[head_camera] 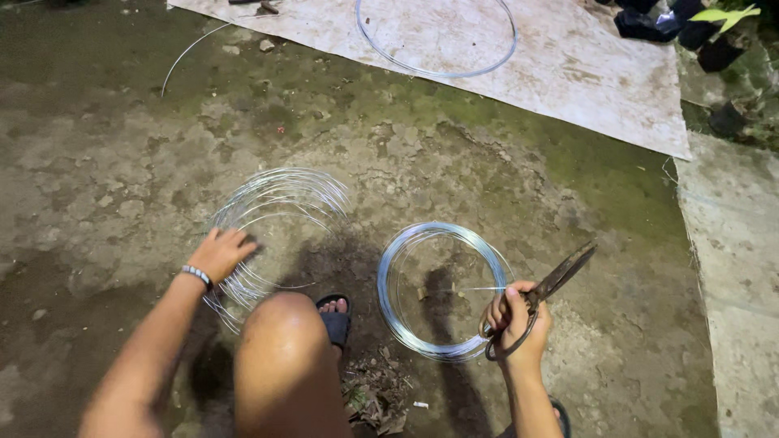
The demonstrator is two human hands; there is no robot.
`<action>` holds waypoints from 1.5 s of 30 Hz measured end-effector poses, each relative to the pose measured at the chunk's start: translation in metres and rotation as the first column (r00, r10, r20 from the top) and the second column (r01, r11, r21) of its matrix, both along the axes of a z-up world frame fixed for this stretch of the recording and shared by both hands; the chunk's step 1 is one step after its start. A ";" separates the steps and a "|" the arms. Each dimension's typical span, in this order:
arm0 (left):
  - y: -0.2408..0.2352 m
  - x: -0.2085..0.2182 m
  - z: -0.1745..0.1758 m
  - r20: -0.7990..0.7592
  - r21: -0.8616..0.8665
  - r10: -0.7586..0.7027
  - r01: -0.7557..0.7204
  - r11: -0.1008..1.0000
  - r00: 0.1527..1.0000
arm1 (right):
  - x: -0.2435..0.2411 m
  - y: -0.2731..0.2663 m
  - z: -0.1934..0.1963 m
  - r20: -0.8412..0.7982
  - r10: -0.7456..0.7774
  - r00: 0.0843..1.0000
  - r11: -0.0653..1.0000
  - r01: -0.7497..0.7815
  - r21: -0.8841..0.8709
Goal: The person sits on the ground and repeatedly measures, bends, and cuts short lengths of thin metal wire using shears. The cut pieces are placed into a growing pile beside a coiled wire spool.
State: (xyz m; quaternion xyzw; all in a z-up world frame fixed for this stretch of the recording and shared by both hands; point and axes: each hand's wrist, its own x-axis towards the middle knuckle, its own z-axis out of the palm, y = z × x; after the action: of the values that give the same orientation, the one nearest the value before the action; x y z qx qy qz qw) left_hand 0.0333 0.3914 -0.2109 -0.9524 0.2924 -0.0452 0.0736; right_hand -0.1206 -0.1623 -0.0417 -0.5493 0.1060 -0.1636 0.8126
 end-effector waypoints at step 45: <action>-0.300 -0.012 0.248 -0.687 -0.724 -0.529 -0.538 0.433 0.499 | -0.114 -0.246 -0.228 -0.845 -0.503 0.183 0.119 -0.953 -0.277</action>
State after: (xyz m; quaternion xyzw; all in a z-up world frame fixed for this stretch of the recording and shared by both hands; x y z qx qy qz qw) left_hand 0.0208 0.0918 0.0368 -0.7126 0.2093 0.2905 -0.6034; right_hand -0.2348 -0.4085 -0.2693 -0.8761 0.2928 0.3829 0.0121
